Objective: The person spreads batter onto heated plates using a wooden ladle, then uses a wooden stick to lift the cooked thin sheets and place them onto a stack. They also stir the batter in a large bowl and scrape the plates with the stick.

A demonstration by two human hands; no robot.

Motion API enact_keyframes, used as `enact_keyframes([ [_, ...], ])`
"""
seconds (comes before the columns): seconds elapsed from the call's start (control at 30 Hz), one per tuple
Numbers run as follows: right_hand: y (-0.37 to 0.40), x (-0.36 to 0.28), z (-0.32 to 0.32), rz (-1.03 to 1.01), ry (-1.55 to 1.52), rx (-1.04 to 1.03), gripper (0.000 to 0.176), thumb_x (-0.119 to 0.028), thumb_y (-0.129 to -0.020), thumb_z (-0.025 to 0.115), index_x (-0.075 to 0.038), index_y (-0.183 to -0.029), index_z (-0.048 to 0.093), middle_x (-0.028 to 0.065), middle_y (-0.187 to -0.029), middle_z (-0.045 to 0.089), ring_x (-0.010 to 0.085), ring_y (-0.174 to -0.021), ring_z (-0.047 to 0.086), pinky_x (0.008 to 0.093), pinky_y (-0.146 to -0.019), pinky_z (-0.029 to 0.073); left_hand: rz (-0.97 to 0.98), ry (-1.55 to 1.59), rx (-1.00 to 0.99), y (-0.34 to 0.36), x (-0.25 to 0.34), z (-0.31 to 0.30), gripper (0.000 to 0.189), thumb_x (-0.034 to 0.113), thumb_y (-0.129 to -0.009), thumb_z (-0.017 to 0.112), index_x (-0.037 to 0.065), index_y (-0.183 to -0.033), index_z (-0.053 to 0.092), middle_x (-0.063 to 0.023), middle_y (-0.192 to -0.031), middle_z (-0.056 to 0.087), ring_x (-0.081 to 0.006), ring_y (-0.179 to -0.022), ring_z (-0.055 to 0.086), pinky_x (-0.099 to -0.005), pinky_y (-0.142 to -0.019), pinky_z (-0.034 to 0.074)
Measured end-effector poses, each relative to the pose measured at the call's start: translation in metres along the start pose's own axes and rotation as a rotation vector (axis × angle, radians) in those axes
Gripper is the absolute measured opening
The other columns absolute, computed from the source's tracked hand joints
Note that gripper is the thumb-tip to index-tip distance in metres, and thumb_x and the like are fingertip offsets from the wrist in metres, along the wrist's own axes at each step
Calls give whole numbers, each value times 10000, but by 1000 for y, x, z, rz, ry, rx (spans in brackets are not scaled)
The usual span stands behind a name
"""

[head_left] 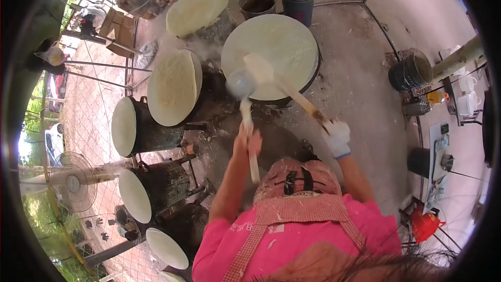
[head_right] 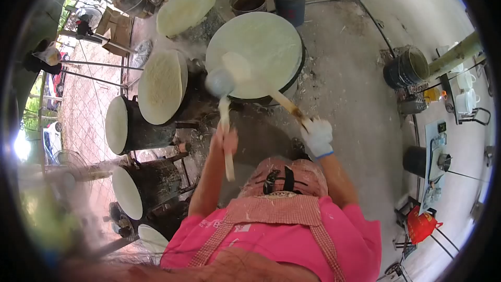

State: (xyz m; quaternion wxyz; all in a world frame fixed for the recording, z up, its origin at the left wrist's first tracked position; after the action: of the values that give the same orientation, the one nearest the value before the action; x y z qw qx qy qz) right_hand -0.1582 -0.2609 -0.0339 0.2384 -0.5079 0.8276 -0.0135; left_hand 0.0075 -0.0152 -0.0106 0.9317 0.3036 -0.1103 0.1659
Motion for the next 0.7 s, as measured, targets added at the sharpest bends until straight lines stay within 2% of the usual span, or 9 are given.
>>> enact_keyframes([
  [0.07,8,-8,-5,-202,-58,187,133,-196,-681,707,-145,-763,616,67,-669,581,249,-587,559,370,-556,426,142,-118,116,29,6,10,122,251,-918,506,180,-925,408,22,-541,322,-68,-367,295,-217,-300,279],
  [0.1,42,-4,-11,-189,-4,30,133,-196,-681,707,-145,-763,616,67,-669,581,249,-587,559,370,-556,426,-84,161,152,30,-30,-19,145,234,-921,496,150,-851,402,22,-536,309,-69,-371,296,-222,-297,271],
  [0.13,37,-10,-7,-164,29,67,136,-199,-685,708,-138,-766,617,67,-672,582,244,-589,559,365,-550,426,-212,365,149,31,-38,-26,199,216,-924,486,119,-776,396,22,-532,296,-69,-374,297,-227,-294,263],
  [0.2,13,-36,17,-181,-98,234,182,-217,-699,716,-115,-824,633,69,-712,610,239,-608,571,359,-557,435,-263,590,101,37,-4,-14,251,221,-925,481,107,-727,375,21,-531,290,-72,-376,302,-230,-295,263],
  [0.27,15,-39,28,-143,-91,152,218,-223,-704,720,-106,-869,640,69,-732,620,239,-626,581,362,-581,446,-385,914,-64,49,-1,-10,360,280,-937,430,85,-649,340,14,-515,297,-93,-377,306,-250,-329,305],
  [0.33,-5,-42,40,138,-228,-89,306,-212,-729,709,-58,-983,637,107,-830,649,276,-738,615,371,-681,479,-351,946,-157,59,1,-18,363,281,-936,432,84,-644,341,11,-518,300,-94,-382,311,-250,-330,304],
  [0.57,-97,-75,90,162,-747,-206,333,-244,-761,665,-41,-1020,616,195,-988,632,335,-923,604,366,-767,482,-187,1069,-197,109,-13,-46,392,306,-904,469,99,-600,334,23,-504,306,-76,-368,305,-230,-306,282],
  [0.63,-131,-127,76,-20,-285,-357,388,-306,-755,667,-43,-1034,605,196,-977,635,344,-913,608,380,-769,481,-152,1091,-188,126,-20,-63,388,308,-910,457,97,-607,336,21,-507,311,-74,-370,307,-225,-307,279],
  [0.7,-156,-162,100,-165,-255,-369,404,-312,-748,664,-47,-1044,592,188,-943,639,342,-869,618,409,-744,483,-84,1121,-133,143,-24,-85,380,311,-921,438,83,-631,347,10,-514,321,-73,-373,311,-222,-304,272],
])
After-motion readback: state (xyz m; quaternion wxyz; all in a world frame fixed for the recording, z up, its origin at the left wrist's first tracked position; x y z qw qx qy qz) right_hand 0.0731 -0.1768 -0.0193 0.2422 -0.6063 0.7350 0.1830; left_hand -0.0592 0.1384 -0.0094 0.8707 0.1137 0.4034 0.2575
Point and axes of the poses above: each hand's wrist, its own y-axis away from the middle knuckle, its own z-axis out of the palm, x = y × z, the point moved 2 cm from there along -y, towards the middle knuckle
